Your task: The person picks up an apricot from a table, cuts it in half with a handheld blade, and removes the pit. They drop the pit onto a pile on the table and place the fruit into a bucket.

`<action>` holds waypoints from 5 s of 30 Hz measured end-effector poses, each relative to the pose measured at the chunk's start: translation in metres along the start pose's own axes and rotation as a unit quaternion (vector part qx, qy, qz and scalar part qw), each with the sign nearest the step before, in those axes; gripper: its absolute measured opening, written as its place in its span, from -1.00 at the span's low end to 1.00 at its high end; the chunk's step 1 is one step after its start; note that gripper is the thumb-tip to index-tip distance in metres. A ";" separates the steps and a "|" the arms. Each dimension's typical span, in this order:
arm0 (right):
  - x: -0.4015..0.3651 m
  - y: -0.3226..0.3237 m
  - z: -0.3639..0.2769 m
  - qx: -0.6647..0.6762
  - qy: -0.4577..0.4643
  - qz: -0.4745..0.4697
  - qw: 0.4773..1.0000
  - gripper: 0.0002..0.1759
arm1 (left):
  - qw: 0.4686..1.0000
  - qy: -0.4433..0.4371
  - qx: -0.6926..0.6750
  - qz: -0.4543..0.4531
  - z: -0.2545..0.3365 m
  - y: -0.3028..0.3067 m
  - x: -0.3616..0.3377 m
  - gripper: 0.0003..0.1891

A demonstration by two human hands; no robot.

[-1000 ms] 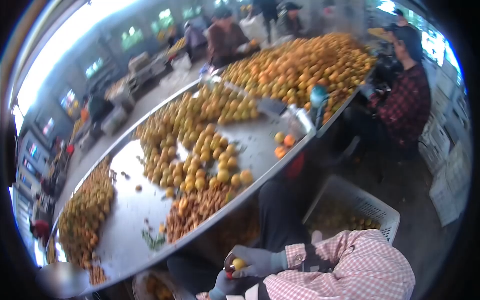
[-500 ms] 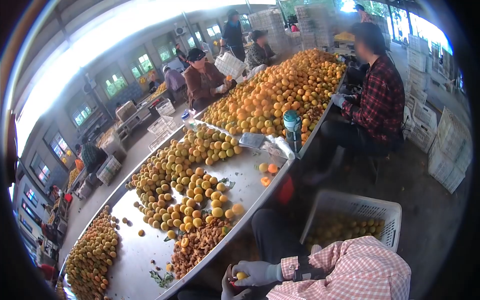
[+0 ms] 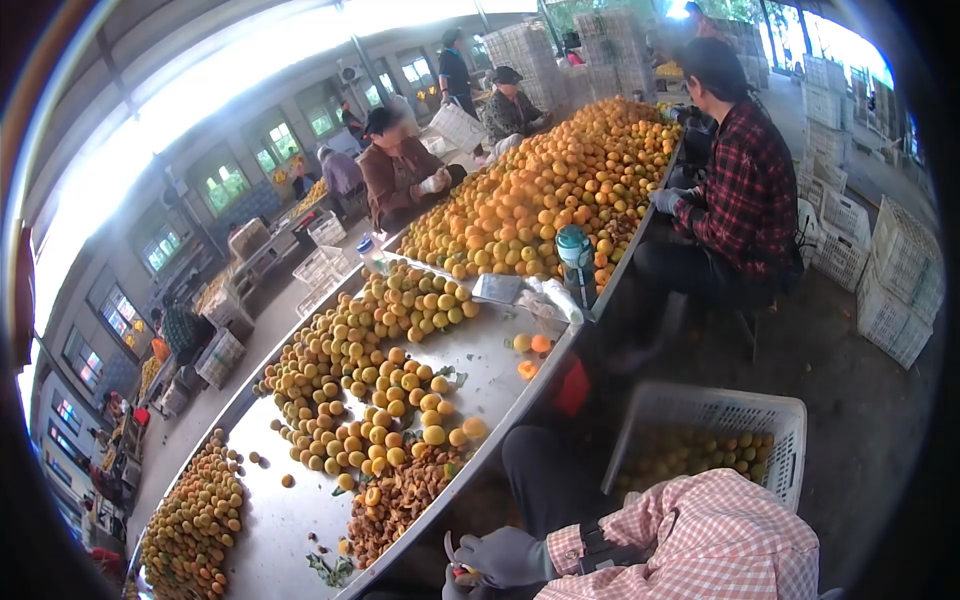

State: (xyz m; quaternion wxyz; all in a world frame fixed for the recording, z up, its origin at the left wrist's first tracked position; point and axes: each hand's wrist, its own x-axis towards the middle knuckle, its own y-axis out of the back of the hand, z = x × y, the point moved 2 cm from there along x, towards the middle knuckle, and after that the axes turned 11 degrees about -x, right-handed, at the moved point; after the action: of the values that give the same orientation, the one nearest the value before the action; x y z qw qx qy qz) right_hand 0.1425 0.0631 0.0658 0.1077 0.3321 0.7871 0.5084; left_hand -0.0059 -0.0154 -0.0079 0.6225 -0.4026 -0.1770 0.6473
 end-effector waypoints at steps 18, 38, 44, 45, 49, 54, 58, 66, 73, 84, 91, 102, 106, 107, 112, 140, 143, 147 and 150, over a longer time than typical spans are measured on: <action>0.021 -0.009 0.029 0.180 0.027 0.023 0.983 -0.63 | 0.979 -0.067 0.174 0.086 0.025 -0.042 -0.001 -0.79; 0.020 0.027 0.043 0.768 -0.030 -0.037 0.639 -0.46 | 0.895 -0.205 0.394 0.034 0.075 -0.071 -0.021 -0.42; 0.016 0.026 0.027 0.739 -0.029 -0.044 0.672 -0.43 | 0.810 -0.278 0.517 0.000 0.070 -0.073 -0.030 -0.43; 0.016 0.025 0.025 0.731 -0.021 -0.048 0.681 -0.44 | 0.811 -0.277 0.516 0.002 0.069 -0.072 -0.031 -0.43; 0.015 0.023 0.017 0.721 0.000 -0.063 0.690 -0.49 | 0.782 -0.267 0.564 -0.015 0.064 -0.068 -0.037 -0.50; 0.016 0.021 0.007 0.733 0.008 -0.082 0.675 -0.56 | 0.767 -0.265 0.584 -0.019 0.059 -0.064 -0.041 -0.54; 0.013 0.020 0.003 0.758 -0.032 -0.090 0.646 -0.60 | 0.755 -0.264 0.601 -0.010 0.049 -0.062 -0.041 -0.57; 0.013 0.012 -0.001 0.770 0.024 -0.065 0.634 -0.62 | 0.727 -0.215 0.651 0.033 0.039 -0.050 -0.038 -0.59; 0.015 0.020 -0.002 0.746 -0.083 -0.045 0.659 -0.55 | 0.755 -0.220 0.615 0.060 0.030 -0.051 -0.023 -0.65; 0.018 0.006 0.002 0.799 -0.083 -0.028 0.594 -0.57 | 0.825 -0.170 0.534 0.073 0.035 -0.060 -0.014 -0.64; 0.018 -0.002 0.002 0.808 -0.079 0.022 0.584 -0.59 | 0.818 -0.184 0.539 0.077 0.019 -0.048 -0.003 -0.65; 0.025 0.012 0.014 0.692 -0.152 -0.015 0.705 -0.43 | 0.826 -0.175 0.529 0.089 0.033 -0.064 0.011 -0.64; 0.029 0.002 0.014 0.754 -0.134 0.013 0.643 -0.52 | 0.851 -0.181 0.485 0.085 0.034 -0.064 0.011 -0.65; 0.029 0.003 0.015 0.767 -0.120 -0.003 0.630 -0.51 | 0.851 -0.184 0.486 0.070 0.037 -0.063 0.010 -0.65; 0.031 0.016 0.028 0.637 -0.101 -0.055 0.763 -0.48 | 0.832 -0.142 0.527 0.101 0.044 -0.070 0.010 -0.68; 0.046 0.007 0.018 0.550 -0.014 0.032 0.834 -0.49 | 0.835 -0.193 0.500 0.123 0.043 -0.065 0.016 -0.68; 0.040 -0.006 0.002 0.698 -0.131 0.037 0.703 -0.39 | 0.845 -0.207 0.478 0.124 0.044 -0.072 0.014 -0.68; 0.047 0.000 0.012 0.642 -0.127 -0.030 0.756 -0.41 | 0.835 -0.166 0.505 0.144 0.047 -0.057 0.014 -0.66; 0.049 0.009 0.013 0.542 -0.105 -0.010 0.834 -0.49 | 0.813 -0.190 0.533 0.142 0.044 -0.055 0.014 -0.69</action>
State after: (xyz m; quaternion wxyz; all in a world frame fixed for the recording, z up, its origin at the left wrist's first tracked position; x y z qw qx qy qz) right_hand 0.1160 0.1062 0.0758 -0.0029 0.3804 0.9240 -0.0387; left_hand -0.0008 0.0189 0.0555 0.5950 0.1022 0.1401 0.7848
